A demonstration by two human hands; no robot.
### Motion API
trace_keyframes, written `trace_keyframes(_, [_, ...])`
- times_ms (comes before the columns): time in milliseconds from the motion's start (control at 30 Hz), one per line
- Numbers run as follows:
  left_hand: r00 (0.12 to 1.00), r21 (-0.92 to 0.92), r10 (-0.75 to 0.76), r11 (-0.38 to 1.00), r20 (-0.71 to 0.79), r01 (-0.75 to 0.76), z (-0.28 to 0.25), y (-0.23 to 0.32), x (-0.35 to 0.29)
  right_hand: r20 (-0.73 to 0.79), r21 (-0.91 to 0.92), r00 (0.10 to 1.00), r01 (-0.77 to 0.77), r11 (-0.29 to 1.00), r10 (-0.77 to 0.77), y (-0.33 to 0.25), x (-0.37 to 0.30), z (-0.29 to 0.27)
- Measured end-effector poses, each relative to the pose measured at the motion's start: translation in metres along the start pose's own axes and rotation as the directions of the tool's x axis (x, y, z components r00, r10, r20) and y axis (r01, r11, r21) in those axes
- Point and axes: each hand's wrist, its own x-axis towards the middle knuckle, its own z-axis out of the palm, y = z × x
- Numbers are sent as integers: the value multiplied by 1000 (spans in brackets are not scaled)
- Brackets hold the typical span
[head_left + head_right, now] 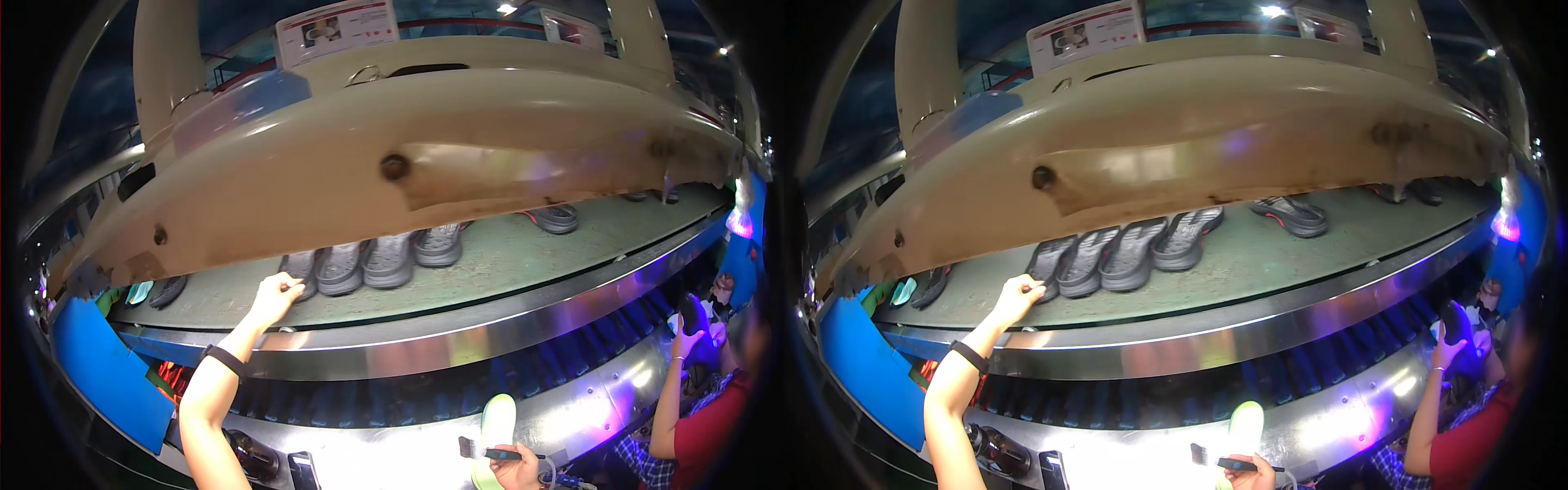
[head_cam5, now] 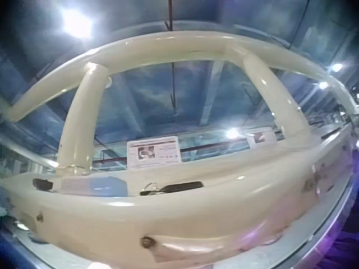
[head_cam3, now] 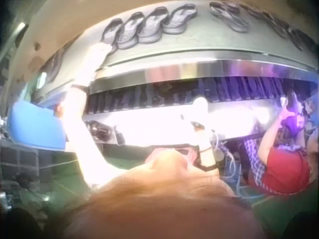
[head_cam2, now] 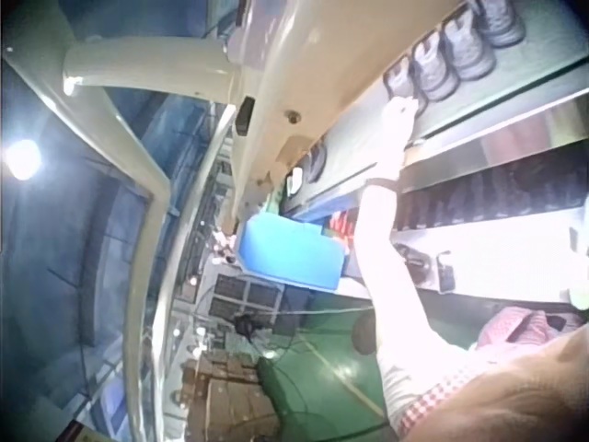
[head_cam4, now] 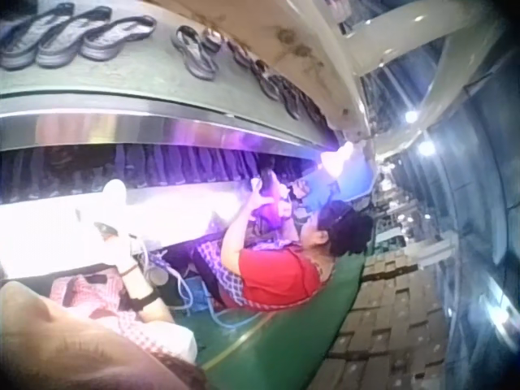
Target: Applying adhesive or primer liquid to shoe soles using a brush at a manufacturing conveyor station.
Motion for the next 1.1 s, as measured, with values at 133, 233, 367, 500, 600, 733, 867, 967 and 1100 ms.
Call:
trace_keyframes(133, [996,22,33,999,87,-35,60,61,7,136,147,985,-123,981,103,-13,-14,-10])
trace_keyframes(233, [985,-148,122,984,125,-103,92,96,6,80,88,996,-56,994,49,-14,-23,-6])
trace_keyframes(367, [991,280,123,951,44,-130,83,123,-6,-8,-338,972,217,916,-234,-13,-33,3])
trace_keyframes(500, [982,81,161,985,-102,-153,57,148,-53,22,-469,940,310,827,-340,-19,-38,7])
trace_keyframes(600, [792,-604,-65,685,-607,-407,56,155,-122,37,-441,945,307,844,-324,-23,-39,13])
trace_keyframes(733, [914,-975,-342,-115,219,191,51,117,-188,7,-525,916,345,778,-401,-26,-31,29])
trace_keyframes(867, [975,-985,-143,17,170,174,77,74,-246,23,-568,895,378,731,-445,-25,-29,41])
trace_keyframes(967, [959,-906,60,-316,277,282,114,68,-311,33,-566,898,378,733,-438,-27,-31,45])
trace_keyframes(1100, [818,-707,380,-419,432,569,161,64,-368,50,-588,919,343,733,-391,-26,-33,47])
